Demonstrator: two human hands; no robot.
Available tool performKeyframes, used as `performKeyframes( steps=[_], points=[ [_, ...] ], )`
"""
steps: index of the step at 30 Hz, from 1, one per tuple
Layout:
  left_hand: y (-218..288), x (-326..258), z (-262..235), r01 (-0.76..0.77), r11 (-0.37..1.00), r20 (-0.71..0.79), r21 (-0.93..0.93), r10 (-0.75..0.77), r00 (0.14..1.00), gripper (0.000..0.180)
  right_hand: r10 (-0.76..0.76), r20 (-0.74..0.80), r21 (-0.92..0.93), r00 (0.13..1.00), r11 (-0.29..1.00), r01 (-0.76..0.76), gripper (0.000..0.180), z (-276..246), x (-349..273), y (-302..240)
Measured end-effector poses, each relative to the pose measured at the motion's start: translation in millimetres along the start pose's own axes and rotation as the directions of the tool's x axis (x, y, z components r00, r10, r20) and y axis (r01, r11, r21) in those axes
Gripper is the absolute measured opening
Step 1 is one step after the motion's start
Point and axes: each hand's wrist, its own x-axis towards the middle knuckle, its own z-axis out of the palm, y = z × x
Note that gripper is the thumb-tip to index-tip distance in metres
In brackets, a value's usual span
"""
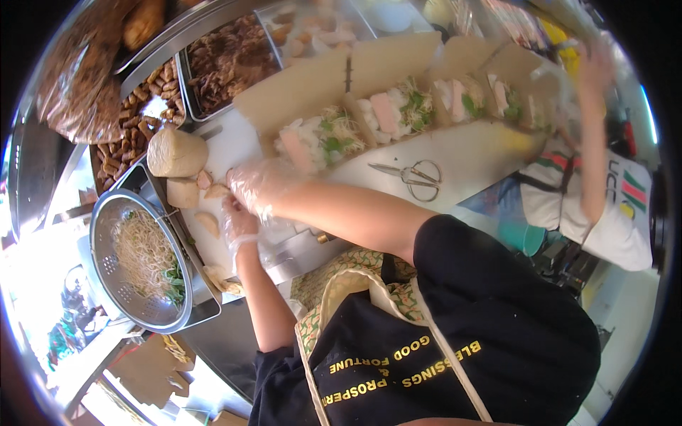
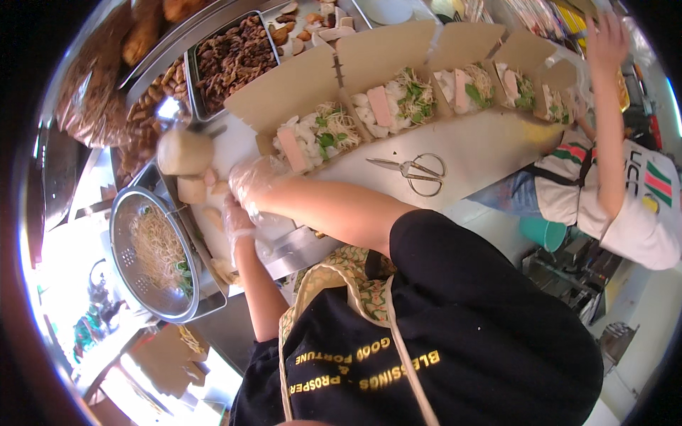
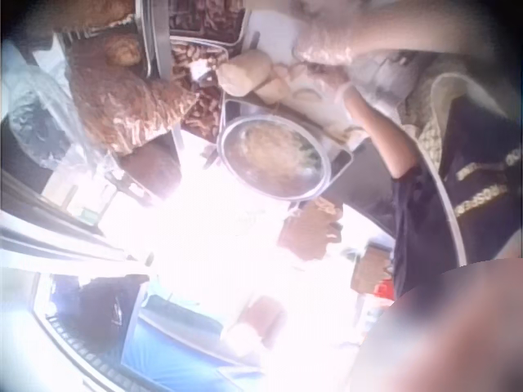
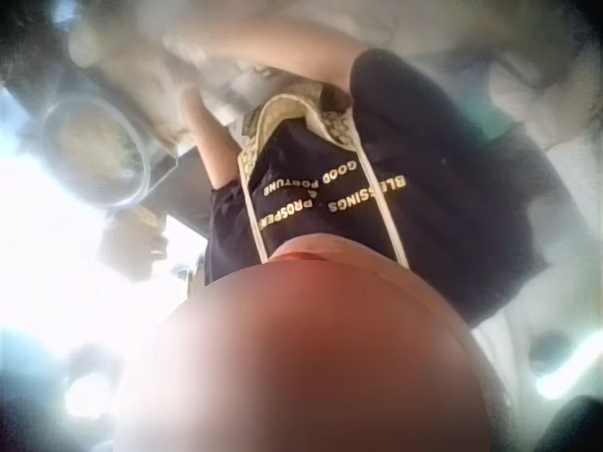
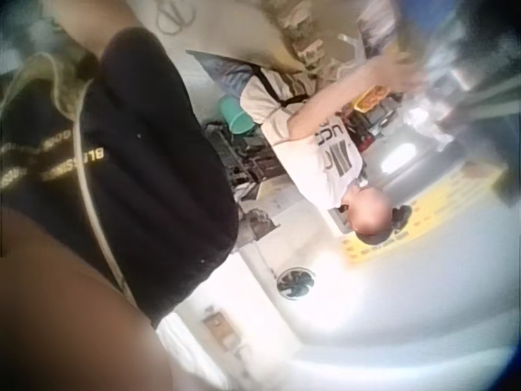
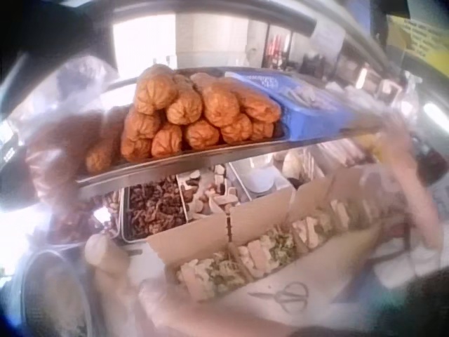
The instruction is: The person assembles food boxes by placing noodles, greens, and sliced meat into cardboard containers. They use scissors to cut the meat and arrange the ingredients before handing the boxes to a coworker.
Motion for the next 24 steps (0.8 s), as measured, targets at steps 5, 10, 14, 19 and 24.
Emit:
performKeyframes(
  steps=[5,10,14,19,24],
  points=[
    [23,-7,-39,0.171,0.897,0.192,-0.409,-0.098,0.976,0.032,-0.101,-0.268,0.304,0.958,0.935,0.184,0.016,-44,-60,28],
    [94,-20,-1,-0.212,0.973,0.232,-0.086,0.227,0.946,0.032,0.44,-0.249,0.47,0.863,0.834,-0.289,0.024,-103,-136,150],
    [136,-14,66,-0.292,0.914,0.181,0.281,0.248,0.952,0.043,0.603,-0.352,0.496,0.716,0.769,-0.403,0.024,-101,-164,215],
    [151,-14,96,-0.193,0.857,0.071,0.479,0.181,0.981,0.05,0.476,-0.386,0.376,0.79,0.863,-0.336,0.03,-79,-154,244],
    [171,-42,76,-0.279,0.841,0.079,0.464,0.274,0.959,0.035,0.388,-0.411,0.337,0.825,0.905,-0.258,0.028,-95,-162,251]
  ],
)
